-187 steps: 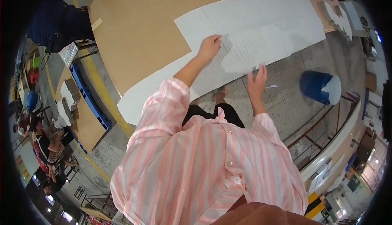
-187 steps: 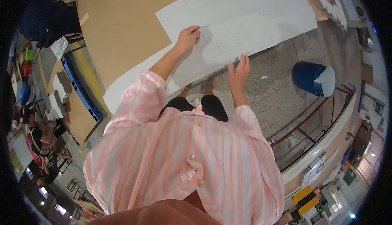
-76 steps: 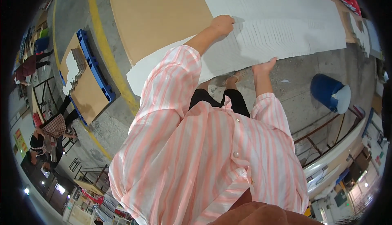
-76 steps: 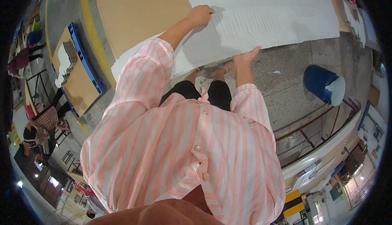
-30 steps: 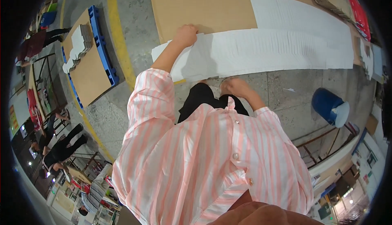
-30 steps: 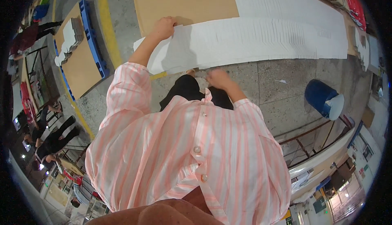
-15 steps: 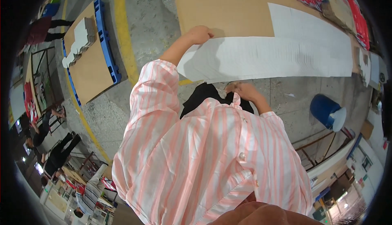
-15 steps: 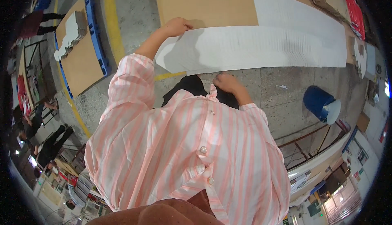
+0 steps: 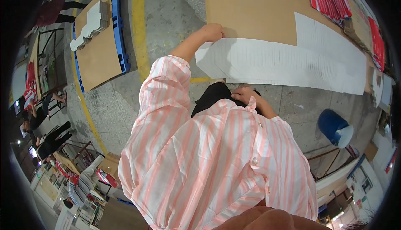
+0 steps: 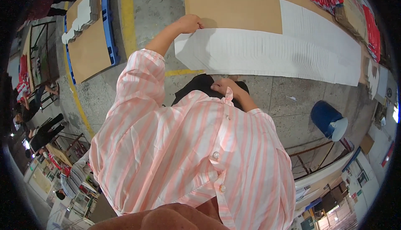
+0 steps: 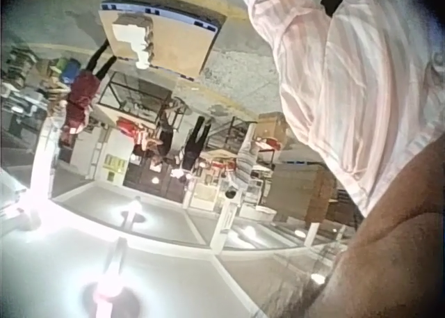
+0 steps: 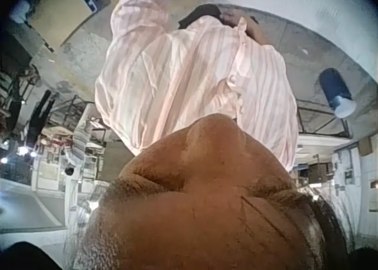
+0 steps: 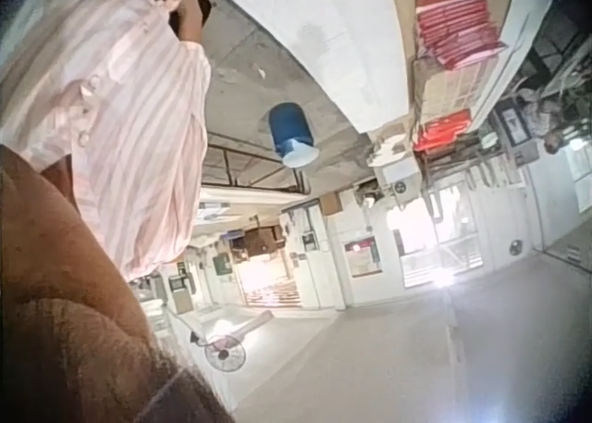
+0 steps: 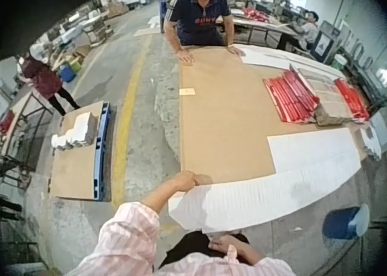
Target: Sorting and stacking white cardboard cutouts in a production facility.
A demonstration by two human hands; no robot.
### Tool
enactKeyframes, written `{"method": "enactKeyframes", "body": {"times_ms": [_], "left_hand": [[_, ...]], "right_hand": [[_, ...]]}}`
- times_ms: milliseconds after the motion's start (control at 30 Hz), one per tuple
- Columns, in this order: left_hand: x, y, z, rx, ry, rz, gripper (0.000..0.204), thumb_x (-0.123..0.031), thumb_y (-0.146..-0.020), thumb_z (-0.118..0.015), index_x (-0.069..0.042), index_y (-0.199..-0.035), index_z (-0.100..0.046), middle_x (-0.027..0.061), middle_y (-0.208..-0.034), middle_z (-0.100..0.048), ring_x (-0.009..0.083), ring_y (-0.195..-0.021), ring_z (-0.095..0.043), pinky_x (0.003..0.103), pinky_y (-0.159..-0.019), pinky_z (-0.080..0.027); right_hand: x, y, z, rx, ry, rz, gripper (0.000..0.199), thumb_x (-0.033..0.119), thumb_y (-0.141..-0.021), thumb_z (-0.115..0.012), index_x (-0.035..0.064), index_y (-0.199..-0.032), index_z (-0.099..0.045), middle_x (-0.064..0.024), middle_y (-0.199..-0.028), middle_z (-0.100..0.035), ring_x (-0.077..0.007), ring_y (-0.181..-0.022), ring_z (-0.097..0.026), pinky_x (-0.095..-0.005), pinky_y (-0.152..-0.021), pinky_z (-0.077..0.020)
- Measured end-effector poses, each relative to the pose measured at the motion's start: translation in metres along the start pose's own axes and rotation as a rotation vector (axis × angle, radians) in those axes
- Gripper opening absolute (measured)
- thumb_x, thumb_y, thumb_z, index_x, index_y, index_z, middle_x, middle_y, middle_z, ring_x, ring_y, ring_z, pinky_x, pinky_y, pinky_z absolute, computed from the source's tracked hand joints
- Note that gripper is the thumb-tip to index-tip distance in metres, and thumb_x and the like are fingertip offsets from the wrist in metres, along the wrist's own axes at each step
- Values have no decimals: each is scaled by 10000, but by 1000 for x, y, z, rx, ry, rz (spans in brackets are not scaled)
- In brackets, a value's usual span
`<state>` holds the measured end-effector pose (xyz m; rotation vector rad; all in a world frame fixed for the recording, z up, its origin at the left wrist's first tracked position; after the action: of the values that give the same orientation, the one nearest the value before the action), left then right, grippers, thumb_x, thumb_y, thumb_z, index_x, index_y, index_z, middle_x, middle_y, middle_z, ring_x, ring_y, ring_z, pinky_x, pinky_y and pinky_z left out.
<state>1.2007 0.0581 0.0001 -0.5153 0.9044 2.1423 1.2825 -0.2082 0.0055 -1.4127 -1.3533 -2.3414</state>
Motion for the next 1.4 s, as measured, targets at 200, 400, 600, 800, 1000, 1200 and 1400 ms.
{"method": "enactKeyframes", "body": {"times_ms": [200,400,600,800,1000,1200,1400], "left_hand": [[1,8,0,4,-10,50,266,-118,-763,-481,-89,-953,-665,104,-952,-646,243,-871,-603,323,-764,-463],[57,54,1,-597,622,60,282,-108,-766,-536,-39,-1029,-613,113,-942,-635,193,-861,-593,291,-767,-455],[87,125,-54,-769,1174,418,285,-104,-838,-523,16,-1094,-567,78,-1002,-611,140,-891,-566,245,-767,-447],[62,141,-41,-1128,697,323,235,-79,-858,-513,28,-1059,-574,79,-937,-610,115,-802,-545,237,-712,-442],[-34,66,8,-989,580,-45,221,-13,-826,-515,16,-1037,-575,127,-951,-602,183,-873,-589,276,-771,-457],[-118,-37,-30,-576,685,-197,198,-113,-830,-539,14,-963,-611,150,-866,-639,207,-781,-612,292,-704,-475],[-146,-110,-64,-280,501,-152,219,-136,-781,-520,-34,-941,-630,176,-868,-630,302,-769,-609,361,-691,-479]], "right_hand": [[17,-5,8,6,50,63,411,272,-831,-532,-22,-1118,-529,-217,-1084,-561,-331,-1016,-531,-351,-878,-417],[2,-6,-2,-125,-154,186,441,290,-838,-527,-10,-1161,-509,-215,-1144,-524,-292,-1077,-499,-334,-900,-403],[-29,17,6,-111,-203,130,438,297,-834,-530,4,-1159,-510,-188,-1097,-567,-272,-988,-562,-333,-834,-436],[-48,43,16,-275,-160,-22,353,279,-800,-552,61,-1076,-581,-150,-995,-618,-266,-906,-595,-348,-772,-451],[-41,52,34,-410,65,-32,292,326,-813,-521,53,-865,-613,-150,-821,-618,-328,-760,-591,-400,-655,-453],[-41,86,70,-808,-205,-47,253,279,-815,-521,40,-831,-604,-136,-780,-608,-313,-717,-580,-390,-651,-457],[-58,130,113,-1528,226,-101,338,197,-759,-557,32,-1054,-547,-161,-1141,-493,-340,-1049,-454,-421,-880,-372]]}}
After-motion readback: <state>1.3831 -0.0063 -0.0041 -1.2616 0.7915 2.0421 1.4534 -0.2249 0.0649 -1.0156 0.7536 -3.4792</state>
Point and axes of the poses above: each hand's wrist, its own y-axis away from the middle knuckle, its own z-axis out of the back of the hand, x = y × z, the point moved 5 cm from there along -y, towards the middle knuckle
